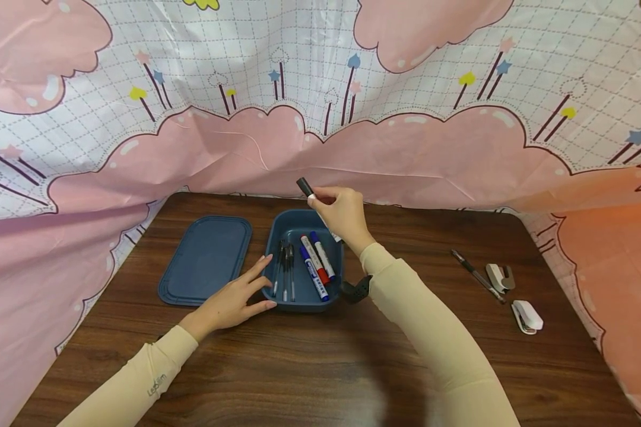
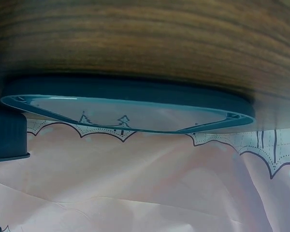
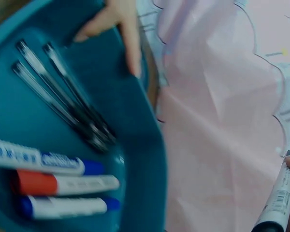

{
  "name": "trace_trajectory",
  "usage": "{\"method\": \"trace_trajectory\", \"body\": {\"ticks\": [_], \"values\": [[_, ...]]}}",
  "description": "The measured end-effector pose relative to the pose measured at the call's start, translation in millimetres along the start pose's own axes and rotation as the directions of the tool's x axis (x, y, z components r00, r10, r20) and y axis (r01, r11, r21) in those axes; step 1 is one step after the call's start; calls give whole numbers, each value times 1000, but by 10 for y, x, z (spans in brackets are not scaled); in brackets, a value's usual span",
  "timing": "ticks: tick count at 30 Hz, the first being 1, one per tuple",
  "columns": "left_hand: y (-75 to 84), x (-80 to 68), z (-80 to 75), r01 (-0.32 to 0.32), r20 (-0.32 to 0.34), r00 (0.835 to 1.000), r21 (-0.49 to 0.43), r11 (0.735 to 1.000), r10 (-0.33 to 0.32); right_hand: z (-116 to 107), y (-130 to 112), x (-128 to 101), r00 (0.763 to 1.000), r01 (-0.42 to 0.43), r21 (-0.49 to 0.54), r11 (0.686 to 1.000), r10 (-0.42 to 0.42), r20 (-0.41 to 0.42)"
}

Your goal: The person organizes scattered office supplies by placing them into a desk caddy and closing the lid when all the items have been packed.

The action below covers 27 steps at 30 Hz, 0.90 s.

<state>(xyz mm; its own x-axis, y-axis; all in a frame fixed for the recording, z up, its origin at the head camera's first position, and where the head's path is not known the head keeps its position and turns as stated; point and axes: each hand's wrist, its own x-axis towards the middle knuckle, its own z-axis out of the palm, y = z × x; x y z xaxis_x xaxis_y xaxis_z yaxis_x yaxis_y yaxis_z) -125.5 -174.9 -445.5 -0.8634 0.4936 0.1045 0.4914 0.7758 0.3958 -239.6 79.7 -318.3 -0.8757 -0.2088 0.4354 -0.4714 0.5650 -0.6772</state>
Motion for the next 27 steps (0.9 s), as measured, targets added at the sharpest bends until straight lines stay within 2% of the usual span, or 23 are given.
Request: {"method": "trace_trajectory", "body": {"ticks": [4,14,22,27], "values": [[-3,-3,7,5,1,1000,-6,1000,-5,195,6,-61,997,-36,15,999,35,61],[-17,-1,16,14,8,1000,-13,1000,-14,578,134,-206,986,-88,16,996,85,144],[-20,-3,4,4,1,1000,-15,1000,-4,787,234,-302,969,-119,-9,993,118,216],[-25,-6,9,2,-1,1000,-14,1000,-2,885,242,-341,962,-155,-32,987,158,221]]}}
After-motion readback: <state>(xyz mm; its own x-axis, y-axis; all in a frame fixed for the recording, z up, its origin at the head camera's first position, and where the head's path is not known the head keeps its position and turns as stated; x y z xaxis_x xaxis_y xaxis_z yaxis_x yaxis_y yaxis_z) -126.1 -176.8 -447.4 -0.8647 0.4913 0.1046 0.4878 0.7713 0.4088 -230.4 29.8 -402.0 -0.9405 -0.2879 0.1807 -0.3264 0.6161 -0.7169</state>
